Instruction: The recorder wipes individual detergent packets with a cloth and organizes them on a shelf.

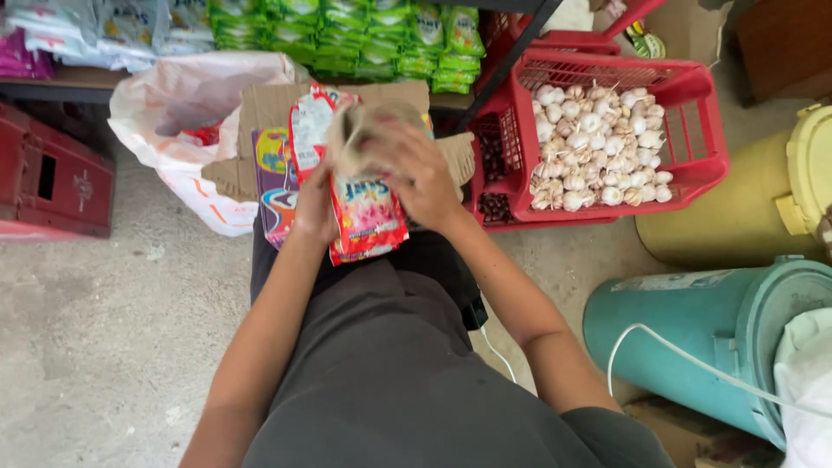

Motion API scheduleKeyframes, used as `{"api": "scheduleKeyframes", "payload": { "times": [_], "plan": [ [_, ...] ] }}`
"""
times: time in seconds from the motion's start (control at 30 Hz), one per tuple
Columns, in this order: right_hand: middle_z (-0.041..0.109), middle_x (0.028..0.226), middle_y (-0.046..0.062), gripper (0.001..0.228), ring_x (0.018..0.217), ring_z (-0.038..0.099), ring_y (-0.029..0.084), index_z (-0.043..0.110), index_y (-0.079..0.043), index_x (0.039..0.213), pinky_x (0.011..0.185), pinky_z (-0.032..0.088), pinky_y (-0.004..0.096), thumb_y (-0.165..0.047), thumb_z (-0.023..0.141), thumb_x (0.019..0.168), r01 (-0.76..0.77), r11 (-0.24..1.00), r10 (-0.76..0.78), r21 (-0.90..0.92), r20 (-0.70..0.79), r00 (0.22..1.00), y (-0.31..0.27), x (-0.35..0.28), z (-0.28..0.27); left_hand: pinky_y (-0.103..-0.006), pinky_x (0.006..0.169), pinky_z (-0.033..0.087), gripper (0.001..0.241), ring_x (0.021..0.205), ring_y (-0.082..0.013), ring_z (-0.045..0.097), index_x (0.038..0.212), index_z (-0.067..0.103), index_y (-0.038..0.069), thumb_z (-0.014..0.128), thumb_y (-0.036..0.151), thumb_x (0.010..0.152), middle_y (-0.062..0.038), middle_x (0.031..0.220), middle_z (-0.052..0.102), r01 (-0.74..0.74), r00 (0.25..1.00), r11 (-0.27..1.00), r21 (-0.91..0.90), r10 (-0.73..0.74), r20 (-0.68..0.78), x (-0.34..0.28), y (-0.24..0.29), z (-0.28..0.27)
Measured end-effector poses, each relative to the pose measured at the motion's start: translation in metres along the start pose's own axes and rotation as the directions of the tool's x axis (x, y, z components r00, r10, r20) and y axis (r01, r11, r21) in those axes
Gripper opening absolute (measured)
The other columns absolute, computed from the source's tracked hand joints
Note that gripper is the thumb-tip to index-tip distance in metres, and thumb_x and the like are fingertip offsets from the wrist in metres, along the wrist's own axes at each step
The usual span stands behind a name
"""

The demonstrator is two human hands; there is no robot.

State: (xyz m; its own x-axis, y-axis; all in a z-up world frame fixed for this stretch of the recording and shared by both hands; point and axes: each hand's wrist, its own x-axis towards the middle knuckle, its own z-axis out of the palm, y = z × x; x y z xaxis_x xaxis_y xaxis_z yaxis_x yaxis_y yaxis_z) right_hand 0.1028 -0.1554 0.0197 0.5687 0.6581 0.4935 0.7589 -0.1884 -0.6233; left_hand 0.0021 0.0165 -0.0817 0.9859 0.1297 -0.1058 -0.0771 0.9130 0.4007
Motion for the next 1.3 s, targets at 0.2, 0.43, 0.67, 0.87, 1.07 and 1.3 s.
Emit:
{"api": "scheduleKeyframes", "payload": {
  "times": [0.2,0.43,0.67,0.87,1.07,1.3],
  "plan": [
    [0.048,0.157,0.01,0.043,0.148,0.04,0.033,0.067,-0.02,0.139,0.119,0.02,0.061,-0.03,0.069,0.097,0.332,0.92,-0.224,-0.208,0.416,0.882,-0.006,-0.006,0.007,-0.0487,0.093,0.058,0.059,0.118,-0.0301,0.066,0.141,0.051,0.005,0.041,0.05,0.105,-0.014,0.132,0.064,-0.031,0.997,0.997,-0.068,0.026,-0.079,-0.011,0.007,0.026],
    [0.039,0.166,0.015,0.057,0.157,0.032,0.035,0.051,-0.013,0.153,0.129,0.024,0.052,-0.035,0.061,0.102,0.081,0.997,-0.08,0.01,0.36,0.93,0.004,-0.016,-0.027,-0.0455,0.107,0.056,0.043,0.121,-0.0291,0.066,0.143,0.051,0.004,0.058,0.016,0.103,-0.014,0.132,0.066,0.013,0.995,1.0,-0.003,-0.013,-0.099,0.003,0.001,0.004],
    [0.043,0.161,0.008,0.085,0.146,0.048,0.029,0.035,-0.02,0.158,0.121,0.041,0.044,0.011,0.06,0.083,-0.504,0.792,0.609,-0.344,0.491,0.623,0.111,-0.143,-0.119,-0.0477,0.11,0.054,0.042,0.123,-0.0324,0.066,0.138,0.054,0.002,0.06,0.016,0.099,-0.016,0.134,0.065,-0.001,0.989,1.0,-0.028,-0.003,-0.149,0.005,0.006,0.015],
    [0.018,0.171,0.007,0.137,0.144,0.038,0.033,-0.006,-0.035,0.162,0.118,0.036,0.044,0.006,0.085,0.068,-0.684,0.654,0.658,-0.323,0.69,0.303,0.033,-0.235,-0.105,-0.0477,0.114,0.053,0.042,0.126,-0.0324,0.065,0.139,0.055,0.002,0.06,0.014,0.1,-0.016,0.136,0.065,-0.025,0.99,1.0,-0.013,0.023,-0.139,0.003,0.006,0.018],
    [0.054,0.153,0.013,0.113,0.124,0.065,0.03,0.011,-0.033,0.166,0.102,0.059,0.042,0.005,0.073,0.08,-0.879,0.477,0.647,0.005,0.675,0.355,0.056,-0.266,-0.091,-0.049,0.112,0.052,0.044,0.125,-0.0336,0.065,0.14,0.054,0.002,0.06,0.014,0.098,-0.016,0.136,0.065,-0.021,0.991,1.0,-0.002,0.02,-0.133,0.01,0.007,0.027],
    [0.055,0.151,0.009,0.1,0.123,0.063,0.022,0.031,-0.025,0.16,0.101,0.059,0.038,0.009,0.076,0.078,-0.847,0.478,0.61,0.232,0.607,0.51,0.055,-0.285,-0.087,-0.0476,0.114,0.052,0.045,0.128,-0.032,0.064,0.142,0.052,0.002,0.06,0.013,0.099,-0.016,0.138,0.064,-0.022,0.992,0.999,-0.03,0.018,-0.124,0.01,0.002,0.019]
  ]
}}
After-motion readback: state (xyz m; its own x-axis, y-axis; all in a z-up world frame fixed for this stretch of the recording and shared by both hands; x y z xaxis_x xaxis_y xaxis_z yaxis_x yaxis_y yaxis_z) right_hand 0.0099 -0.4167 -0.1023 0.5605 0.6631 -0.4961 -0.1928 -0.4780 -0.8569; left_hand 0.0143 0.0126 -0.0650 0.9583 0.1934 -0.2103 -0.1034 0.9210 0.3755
